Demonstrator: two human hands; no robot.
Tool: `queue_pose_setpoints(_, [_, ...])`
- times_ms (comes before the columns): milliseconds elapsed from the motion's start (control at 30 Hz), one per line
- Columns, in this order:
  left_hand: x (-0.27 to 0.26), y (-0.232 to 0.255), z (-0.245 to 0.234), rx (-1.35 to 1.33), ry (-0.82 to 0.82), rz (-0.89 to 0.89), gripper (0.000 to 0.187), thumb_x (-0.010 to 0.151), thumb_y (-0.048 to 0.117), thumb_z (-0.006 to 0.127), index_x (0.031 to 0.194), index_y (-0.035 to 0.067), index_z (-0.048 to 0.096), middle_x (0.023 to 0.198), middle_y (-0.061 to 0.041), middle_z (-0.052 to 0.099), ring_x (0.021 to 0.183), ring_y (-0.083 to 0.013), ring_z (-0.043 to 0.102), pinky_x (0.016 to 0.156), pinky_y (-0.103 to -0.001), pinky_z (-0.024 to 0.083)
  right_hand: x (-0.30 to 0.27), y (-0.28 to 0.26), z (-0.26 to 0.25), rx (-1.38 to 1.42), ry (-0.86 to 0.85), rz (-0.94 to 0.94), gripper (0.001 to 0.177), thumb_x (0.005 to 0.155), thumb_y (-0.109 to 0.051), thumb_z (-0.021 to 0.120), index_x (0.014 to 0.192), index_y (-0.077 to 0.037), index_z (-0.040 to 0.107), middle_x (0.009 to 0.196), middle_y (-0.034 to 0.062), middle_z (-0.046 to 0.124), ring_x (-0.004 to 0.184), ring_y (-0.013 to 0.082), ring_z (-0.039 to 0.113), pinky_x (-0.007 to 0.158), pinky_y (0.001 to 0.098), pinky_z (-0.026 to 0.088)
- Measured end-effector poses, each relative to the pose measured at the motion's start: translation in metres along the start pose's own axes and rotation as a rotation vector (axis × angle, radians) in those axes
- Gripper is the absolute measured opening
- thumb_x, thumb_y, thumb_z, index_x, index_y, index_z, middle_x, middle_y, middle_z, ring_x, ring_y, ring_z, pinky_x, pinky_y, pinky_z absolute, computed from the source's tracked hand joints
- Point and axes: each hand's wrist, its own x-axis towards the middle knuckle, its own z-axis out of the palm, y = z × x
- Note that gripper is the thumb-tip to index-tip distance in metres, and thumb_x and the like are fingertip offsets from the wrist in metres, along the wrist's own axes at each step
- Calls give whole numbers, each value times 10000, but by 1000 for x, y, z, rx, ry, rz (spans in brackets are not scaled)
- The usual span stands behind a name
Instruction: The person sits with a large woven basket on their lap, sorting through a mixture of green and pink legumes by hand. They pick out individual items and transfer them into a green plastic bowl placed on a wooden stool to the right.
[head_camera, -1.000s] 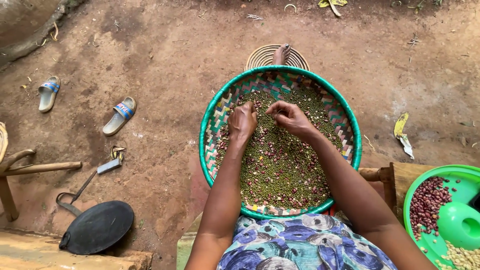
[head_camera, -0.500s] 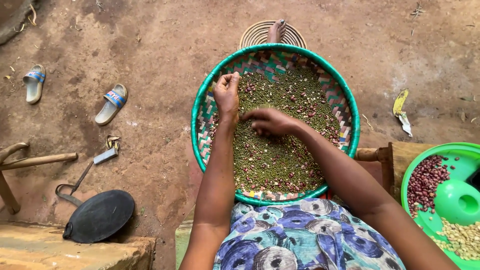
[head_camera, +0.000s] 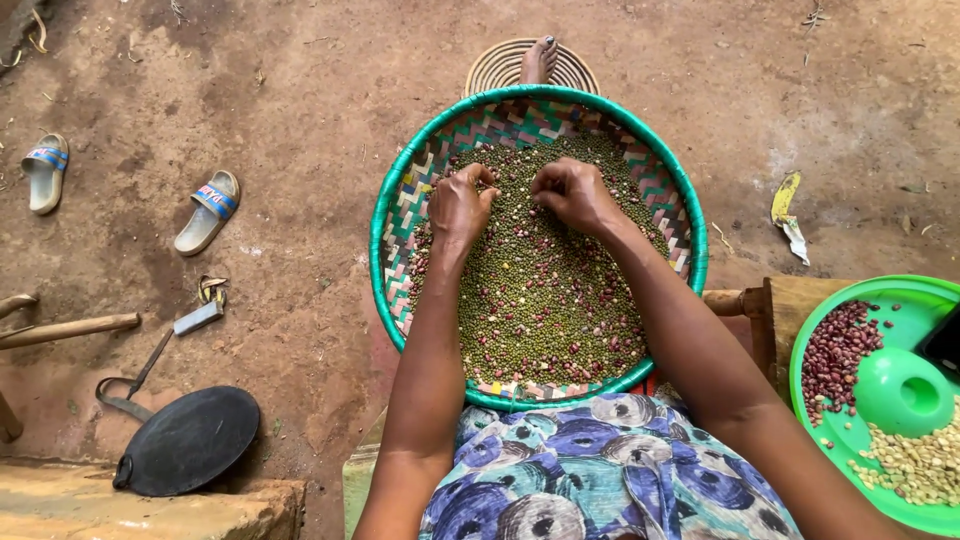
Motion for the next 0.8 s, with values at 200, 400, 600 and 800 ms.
queue_pose_setpoints(200, [4, -7, 8, 82, 13, 14, 211, 929, 245, 810, 1122, 235, 724, 1004, -137, 801, 997, -392, 771, 862, -564, 626, -5, -10, -4, -79, -197, -31, 271, 742, -62, 919, 964, -72, 765, 820, 163, 665, 836, 401, 718, 773, 500, 572])
queue_pose_setpoints(400, [15, -25, 33, 108, 21, 32, 64, 935, 234, 770, 992, 209, 753, 935, -109, 798, 946, -375, 780, 845, -524, 636, -6, 3, 5, -133, -200, -49, 151, 828, -115, 873, 894, -85, 740, 806, 182, 668, 834, 407, 726, 786, 486, 570])
queue_pose_setpoints(600, [8, -12, 24, 29, 101, 42, 92, 975, 201, 713, 991, 112, 729, 858, -180, 777, 882, -423, 779, 792, -573, 619, -2, 12, -2, -68, -111, -39, 132, 940, -150, 819, 1003, -102, 714, 874, 160, 691, 924, 397, 721, 849, 480, 567])
queue_pose_setpoints(800, [25, -34, 35, -547, 297, -120, 291, 1113, 415, 501, 1013, 161, 601, 680, -82, 668, 652, -264, 663, 609, -442, 518, -10, -5, 17, -115, -296, -77, 229, 788, -110, 887, 916, -70, 702, 856, 205, 683, 857, 447, 719, 792, 539, 560])
